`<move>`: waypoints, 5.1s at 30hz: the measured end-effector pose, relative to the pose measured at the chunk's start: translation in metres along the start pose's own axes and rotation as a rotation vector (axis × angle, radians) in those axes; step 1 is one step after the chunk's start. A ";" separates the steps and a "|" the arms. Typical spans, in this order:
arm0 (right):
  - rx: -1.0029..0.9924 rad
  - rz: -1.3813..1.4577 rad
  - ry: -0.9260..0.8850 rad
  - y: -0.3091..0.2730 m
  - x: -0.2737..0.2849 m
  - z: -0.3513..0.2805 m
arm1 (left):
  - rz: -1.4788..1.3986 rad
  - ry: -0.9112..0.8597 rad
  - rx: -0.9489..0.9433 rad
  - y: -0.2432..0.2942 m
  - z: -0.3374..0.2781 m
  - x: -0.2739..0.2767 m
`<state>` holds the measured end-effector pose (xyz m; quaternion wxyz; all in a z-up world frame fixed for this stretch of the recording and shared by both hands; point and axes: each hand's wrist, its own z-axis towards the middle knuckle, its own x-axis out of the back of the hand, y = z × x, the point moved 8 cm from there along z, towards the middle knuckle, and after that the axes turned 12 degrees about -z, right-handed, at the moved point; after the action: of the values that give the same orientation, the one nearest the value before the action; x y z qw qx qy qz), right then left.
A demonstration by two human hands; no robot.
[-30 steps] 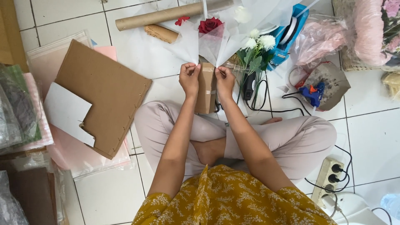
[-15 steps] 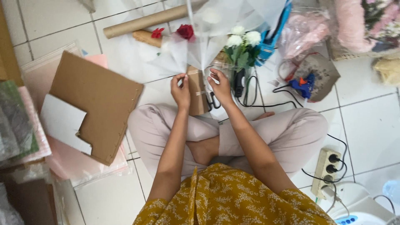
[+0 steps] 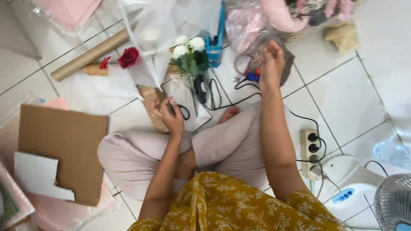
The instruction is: The person wraps a small bouquet of artificial flowers in white tissue paper and secures it with tape. They adjust the paper, apply tape to the base, and smooth the edges to complete the wrapping.
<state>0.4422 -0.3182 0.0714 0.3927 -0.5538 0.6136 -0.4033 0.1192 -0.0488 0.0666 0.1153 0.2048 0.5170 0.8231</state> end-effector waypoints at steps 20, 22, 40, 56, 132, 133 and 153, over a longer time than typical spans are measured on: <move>0.209 0.209 0.059 -0.019 0.035 0.069 | 0.146 -0.960 -0.331 0.051 0.028 -0.357; 0.228 0.237 0.056 -0.025 0.039 0.077 | 0.149 -0.948 -0.344 0.048 0.033 -0.371; 0.516 -0.710 0.076 -0.090 0.077 0.133 | 0.573 -0.774 -0.227 0.022 0.059 -0.437; 0.559 -1.965 -0.013 -0.093 0.079 0.269 | 0.487 -0.755 -0.152 0.026 0.069 -0.438; 0.683 -0.925 -1.133 0.123 -0.245 -0.234 | -0.026 -0.169 0.342 -0.148 0.069 0.086; 0.686 -0.922 -1.139 0.135 -0.256 -0.237 | -0.022 -0.164 0.341 -0.147 0.070 0.084; 0.253 -0.564 -0.431 0.255 -0.276 -0.131 | -0.150 0.144 0.680 -0.171 0.062 0.068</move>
<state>0.2499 -0.0195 -0.1078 0.4516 -0.7201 0.2858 -0.4424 0.0829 0.1038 -0.0488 0.0641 0.1345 0.7818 0.6055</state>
